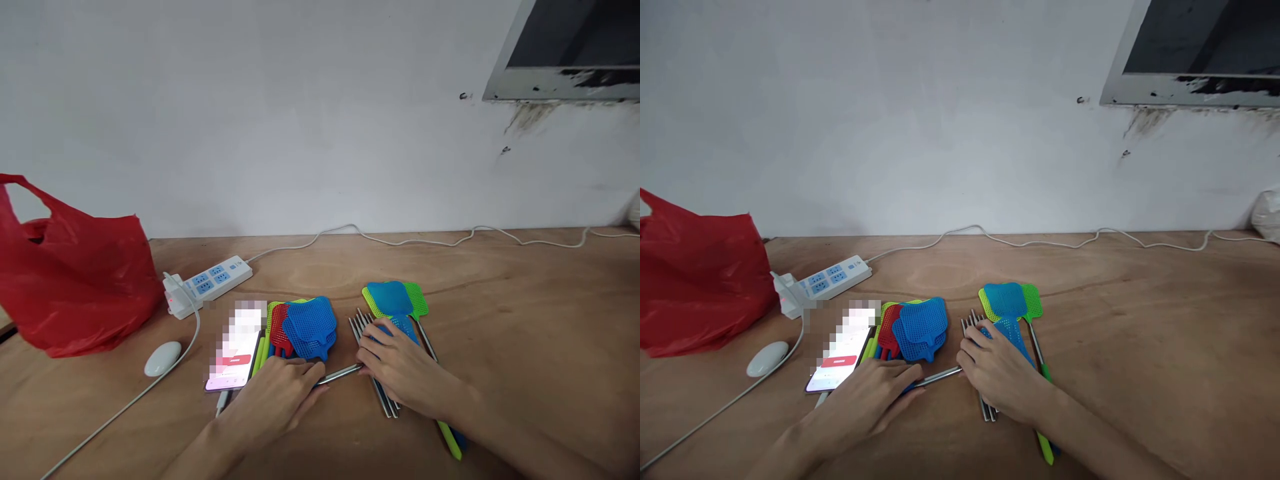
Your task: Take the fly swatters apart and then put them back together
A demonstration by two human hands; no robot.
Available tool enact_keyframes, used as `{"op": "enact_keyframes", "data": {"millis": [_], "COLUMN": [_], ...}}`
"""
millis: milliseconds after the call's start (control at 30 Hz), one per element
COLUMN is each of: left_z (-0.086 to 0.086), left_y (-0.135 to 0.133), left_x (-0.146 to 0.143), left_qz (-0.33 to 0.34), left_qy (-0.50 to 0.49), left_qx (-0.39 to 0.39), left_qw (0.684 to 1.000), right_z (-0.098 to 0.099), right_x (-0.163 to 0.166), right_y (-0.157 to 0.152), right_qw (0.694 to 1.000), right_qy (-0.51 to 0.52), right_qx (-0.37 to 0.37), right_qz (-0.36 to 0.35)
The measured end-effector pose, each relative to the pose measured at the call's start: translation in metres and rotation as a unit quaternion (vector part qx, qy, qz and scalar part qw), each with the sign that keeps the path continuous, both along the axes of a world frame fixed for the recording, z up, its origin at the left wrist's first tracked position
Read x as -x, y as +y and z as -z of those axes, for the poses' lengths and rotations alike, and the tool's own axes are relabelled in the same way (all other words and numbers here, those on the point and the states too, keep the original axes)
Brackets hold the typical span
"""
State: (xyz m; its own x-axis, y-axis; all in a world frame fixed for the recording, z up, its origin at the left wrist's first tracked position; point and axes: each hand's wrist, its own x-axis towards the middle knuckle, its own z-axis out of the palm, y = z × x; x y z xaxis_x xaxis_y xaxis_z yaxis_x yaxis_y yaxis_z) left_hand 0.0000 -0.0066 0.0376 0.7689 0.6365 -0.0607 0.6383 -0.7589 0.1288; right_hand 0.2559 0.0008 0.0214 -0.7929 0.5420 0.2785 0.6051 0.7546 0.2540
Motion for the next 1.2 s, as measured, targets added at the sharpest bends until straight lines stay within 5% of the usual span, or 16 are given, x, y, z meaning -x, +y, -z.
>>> {"op": "enact_keyframes", "data": {"millis": [233,767,1000,1200], "left_z": [0.001,0.003,0.012,0.009], "left_y": [-0.002,0.004,-0.006,-0.005], "left_x": [0.034,0.042,0.011,0.004], "left_qz": [-0.045,-0.046,-0.05,-0.067], "left_qy": [-0.037,-0.012,0.009,-0.028], "left_qx": [0.019,0.046,0.018,0.038], "left_qw": [0.998,0.998,0.999,0.997], "right_z": [-0.002,-0.006,-0.004,-0.003], "right_x": [-0.035,-0.049,-0.009,-0.008], "right_y": [0.01,0.0,-0.013,-0.018], "right_qw": [0.995,0.986,0.987,0.977], "right_qy": [0.098,0.159,0.16,0.207], "right_qx": [0.003,0.017,-0.008,0.049], "right_qz": [0.018,0.044,-0.005,0.015]}}
